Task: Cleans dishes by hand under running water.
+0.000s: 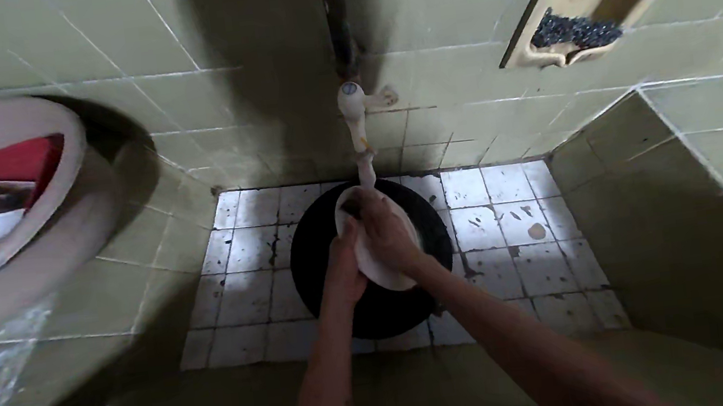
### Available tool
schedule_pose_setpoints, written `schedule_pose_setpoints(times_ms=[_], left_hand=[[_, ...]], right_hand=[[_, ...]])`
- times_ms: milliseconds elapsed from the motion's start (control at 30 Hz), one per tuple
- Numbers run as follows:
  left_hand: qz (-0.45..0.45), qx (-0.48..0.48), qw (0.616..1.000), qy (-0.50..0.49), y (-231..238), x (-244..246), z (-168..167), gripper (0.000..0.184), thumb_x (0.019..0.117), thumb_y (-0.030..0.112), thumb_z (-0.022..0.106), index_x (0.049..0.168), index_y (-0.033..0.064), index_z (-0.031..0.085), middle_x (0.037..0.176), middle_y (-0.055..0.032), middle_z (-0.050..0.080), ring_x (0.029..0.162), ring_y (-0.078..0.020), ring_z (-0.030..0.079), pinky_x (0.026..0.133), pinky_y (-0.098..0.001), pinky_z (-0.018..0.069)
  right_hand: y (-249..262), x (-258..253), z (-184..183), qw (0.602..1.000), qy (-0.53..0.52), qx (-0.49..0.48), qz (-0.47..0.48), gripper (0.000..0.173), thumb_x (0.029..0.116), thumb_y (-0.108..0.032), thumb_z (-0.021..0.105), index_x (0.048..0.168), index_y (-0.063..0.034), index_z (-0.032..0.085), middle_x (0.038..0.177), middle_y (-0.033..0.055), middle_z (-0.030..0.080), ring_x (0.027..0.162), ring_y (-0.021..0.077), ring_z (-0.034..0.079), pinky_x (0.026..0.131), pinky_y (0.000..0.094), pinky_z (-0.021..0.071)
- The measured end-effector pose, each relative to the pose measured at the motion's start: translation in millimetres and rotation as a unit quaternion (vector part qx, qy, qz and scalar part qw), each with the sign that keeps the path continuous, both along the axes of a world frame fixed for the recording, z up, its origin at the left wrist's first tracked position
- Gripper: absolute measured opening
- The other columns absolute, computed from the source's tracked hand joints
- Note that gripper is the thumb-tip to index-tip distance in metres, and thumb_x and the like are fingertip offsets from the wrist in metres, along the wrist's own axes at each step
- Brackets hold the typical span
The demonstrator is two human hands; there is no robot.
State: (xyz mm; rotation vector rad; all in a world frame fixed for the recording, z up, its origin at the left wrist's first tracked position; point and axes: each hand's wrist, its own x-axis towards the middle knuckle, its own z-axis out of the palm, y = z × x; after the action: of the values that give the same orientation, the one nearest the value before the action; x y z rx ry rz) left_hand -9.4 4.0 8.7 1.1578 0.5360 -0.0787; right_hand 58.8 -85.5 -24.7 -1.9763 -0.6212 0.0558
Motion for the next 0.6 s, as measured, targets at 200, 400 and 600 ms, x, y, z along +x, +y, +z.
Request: schedule_pose_setpoints(times_ms=[200,400,600], left_hand=[[0.041,-0.015,0.999,-0.015,0,0,8,0.049,0.1088,0.046,0.041,0.142,0.0122,0.05,0.124,-0.0083,0.067,0.107,-0.0171,0.068,0.09,-0.0375,0.0588],[0.141,-0.095,0.98,-0.101,8,11,-1,0.043,0.1116,0.038,0.035,0.143,0.0113,0.046,0.126,-0.0054,0.066,0.113,-0.014,0.066,0.096,-0.0364,0.0573],[0.172,-0.141,0.965,-0.142,10,12,-5,0.044,0.1118,0.04,0.032,0.145,0.0144,0.044,0.13,-0.0038,0.064,0.118,-0.0139,0.064,0.099,-0.0373,0.0561]], right_hand=[[-18,42,-3,0.989,0.107,-0.079,-0.071,0.038,0.1112,-0.012,0.036,0.134,0.0097,0.058,0.131,0.03,0.062,0.127,0.0416,0.058,0.11,0.0564,0.0402],[-40,6,-11,0.974,0.158,-0.095,-0.131,0.038,0.1103,-0.012,0.04,0.136,0.0123,0.056,0.142,0.0324,0.053,0.133,0.0455,0.052,0.113,0.0551,0.0383],[-38,-43,3,0.986,0.079,-0.09,-0.119,0.025,0.1044,-0.003,0.051,0.118,0.0137,0.065,0.133,0.0324,0.052,0.116,0.0428,0.059,0.097,0.0506,0.0522]])
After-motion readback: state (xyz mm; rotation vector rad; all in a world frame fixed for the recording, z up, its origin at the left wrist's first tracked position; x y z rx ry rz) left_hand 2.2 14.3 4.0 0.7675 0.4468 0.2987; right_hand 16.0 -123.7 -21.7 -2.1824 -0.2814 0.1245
